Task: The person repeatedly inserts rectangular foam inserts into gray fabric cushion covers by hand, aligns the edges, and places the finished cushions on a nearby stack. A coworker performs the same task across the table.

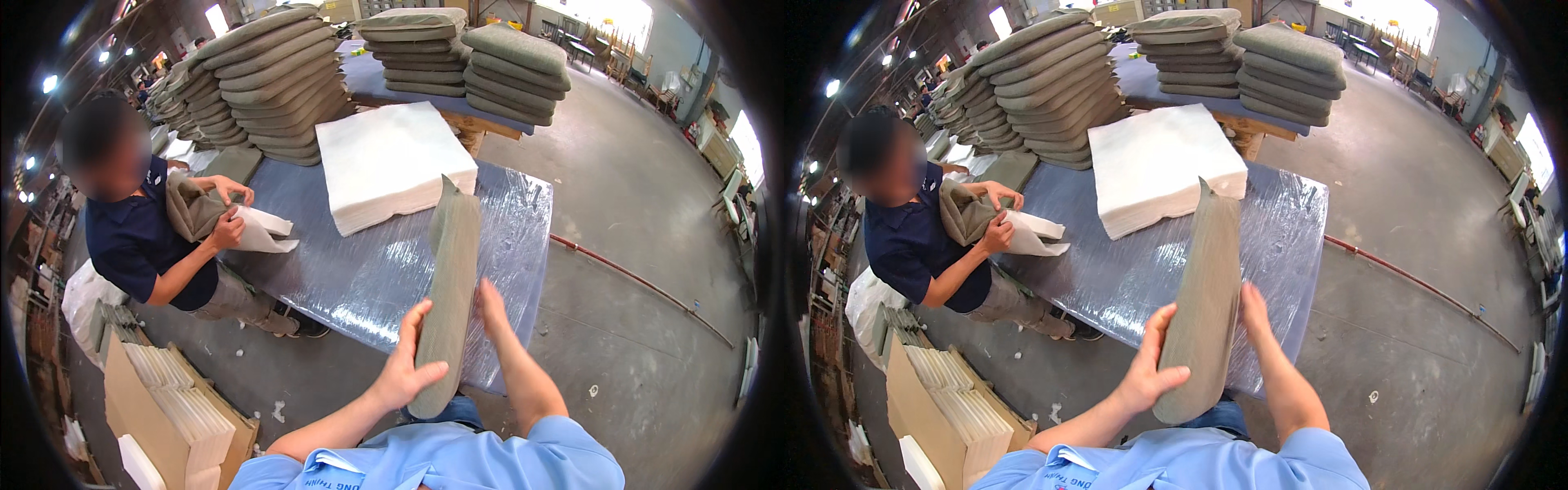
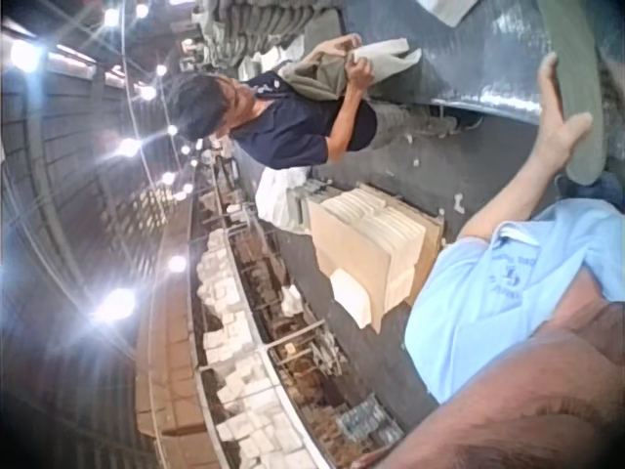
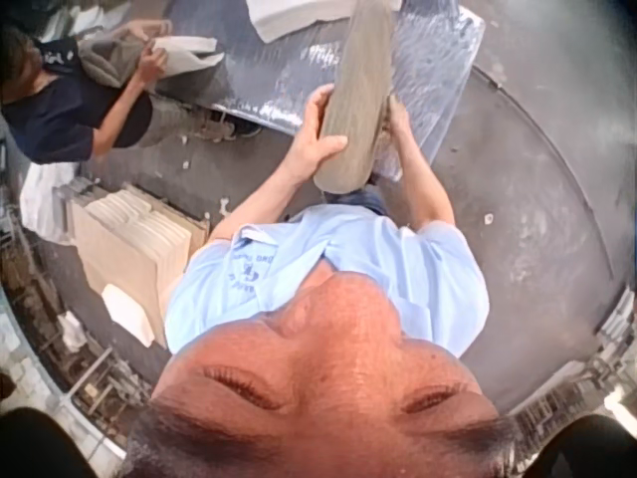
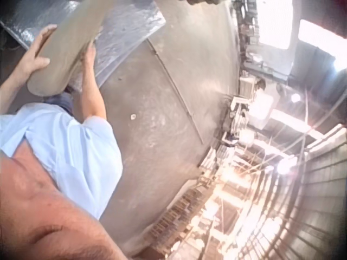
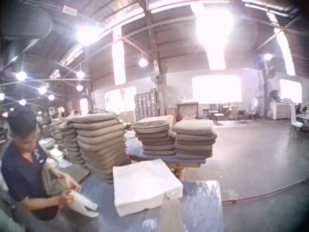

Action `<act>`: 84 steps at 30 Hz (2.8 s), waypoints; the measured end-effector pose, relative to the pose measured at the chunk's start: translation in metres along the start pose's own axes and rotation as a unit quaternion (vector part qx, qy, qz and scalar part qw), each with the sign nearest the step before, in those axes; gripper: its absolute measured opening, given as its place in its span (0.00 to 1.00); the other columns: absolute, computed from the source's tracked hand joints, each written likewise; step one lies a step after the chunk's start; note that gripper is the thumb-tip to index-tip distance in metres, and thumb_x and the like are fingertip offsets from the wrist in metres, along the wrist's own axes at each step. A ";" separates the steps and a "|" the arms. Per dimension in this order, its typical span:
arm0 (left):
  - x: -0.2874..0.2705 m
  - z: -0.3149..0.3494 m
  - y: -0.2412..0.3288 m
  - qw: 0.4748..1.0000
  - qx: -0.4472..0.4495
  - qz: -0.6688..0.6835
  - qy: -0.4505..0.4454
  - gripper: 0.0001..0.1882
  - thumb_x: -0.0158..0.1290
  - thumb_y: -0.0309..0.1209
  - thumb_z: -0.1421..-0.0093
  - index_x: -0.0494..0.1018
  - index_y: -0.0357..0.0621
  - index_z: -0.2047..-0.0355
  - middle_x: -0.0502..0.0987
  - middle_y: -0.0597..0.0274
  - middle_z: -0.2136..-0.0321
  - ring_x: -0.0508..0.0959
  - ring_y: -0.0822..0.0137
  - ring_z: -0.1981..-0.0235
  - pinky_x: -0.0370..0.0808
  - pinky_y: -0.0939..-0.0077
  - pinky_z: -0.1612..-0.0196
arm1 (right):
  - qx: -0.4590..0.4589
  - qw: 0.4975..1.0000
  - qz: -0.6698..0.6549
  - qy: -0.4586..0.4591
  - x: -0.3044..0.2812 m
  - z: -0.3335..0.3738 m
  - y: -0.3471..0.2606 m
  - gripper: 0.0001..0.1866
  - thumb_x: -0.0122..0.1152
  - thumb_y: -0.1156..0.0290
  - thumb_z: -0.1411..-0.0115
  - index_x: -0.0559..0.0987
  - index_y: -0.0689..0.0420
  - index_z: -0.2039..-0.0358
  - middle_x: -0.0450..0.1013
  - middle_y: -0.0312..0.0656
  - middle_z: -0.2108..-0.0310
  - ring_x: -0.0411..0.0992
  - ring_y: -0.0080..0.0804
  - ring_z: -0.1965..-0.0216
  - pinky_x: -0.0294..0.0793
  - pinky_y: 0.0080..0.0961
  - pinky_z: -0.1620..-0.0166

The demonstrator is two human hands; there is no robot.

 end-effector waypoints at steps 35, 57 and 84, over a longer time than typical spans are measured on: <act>0.018 -0.298 -0.060 0.991 -0.111 -0.081 -0.002 0.47 0.34 0.68 0.29 0.79 0.28 0.54 0.81 0.48 0.58 0.78 0.61 0.55 0.72 0.67 0.49 | -0.357 0.897 0.178 0.191 0.003 0.028 -0.317 0.34 0.63 0.47 0.34 0.71 0.62 0.86 0.62 0.32 0.87 0.58 0.23 0.81 0.61 0.35 0.75; -0.002 -0.296 -0.059 0.989 -0.051 -0.079 -0.114 0.17 0.52 0.43 0.28 0.76 0.44 0.48 0.77 0.74 0.63 0.73 0.78 0.61 0.69 0.80 0.54 | -0.268 0.939 -0.215 -0.007 -0.026 -0.014 -0.252 0.26 0.60 0.43 0.31 0.78 0.54 0.75 0.71 0.27 0.75 0.65 0.18 0.72 0.65 0.24 0.67; -0.014 -0.345 -0.003 0.905 0.115 -0.327 0.248 0.22 0.47 0.45 0.28 0.79 0.37 0.66 0.82 0.43 0.70 0.83 0.49 0.64 0.76 0.59 0.58 | -0.314 0.941 -0.123 -0.015 0.026 0.033 -0.252 0.16 0.60 0.61 0.29 0.84 0.62 0.64 0.76 0.27 0.69 0.70 0.15 0.67 0.70 0.19 0.62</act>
Point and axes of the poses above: each hand's wrist, its own z-axis away from the middle knuckle, its own x-axis out of the palm, y = z × x, the point moved 8 cm from there along -z, towards the middle knuckle
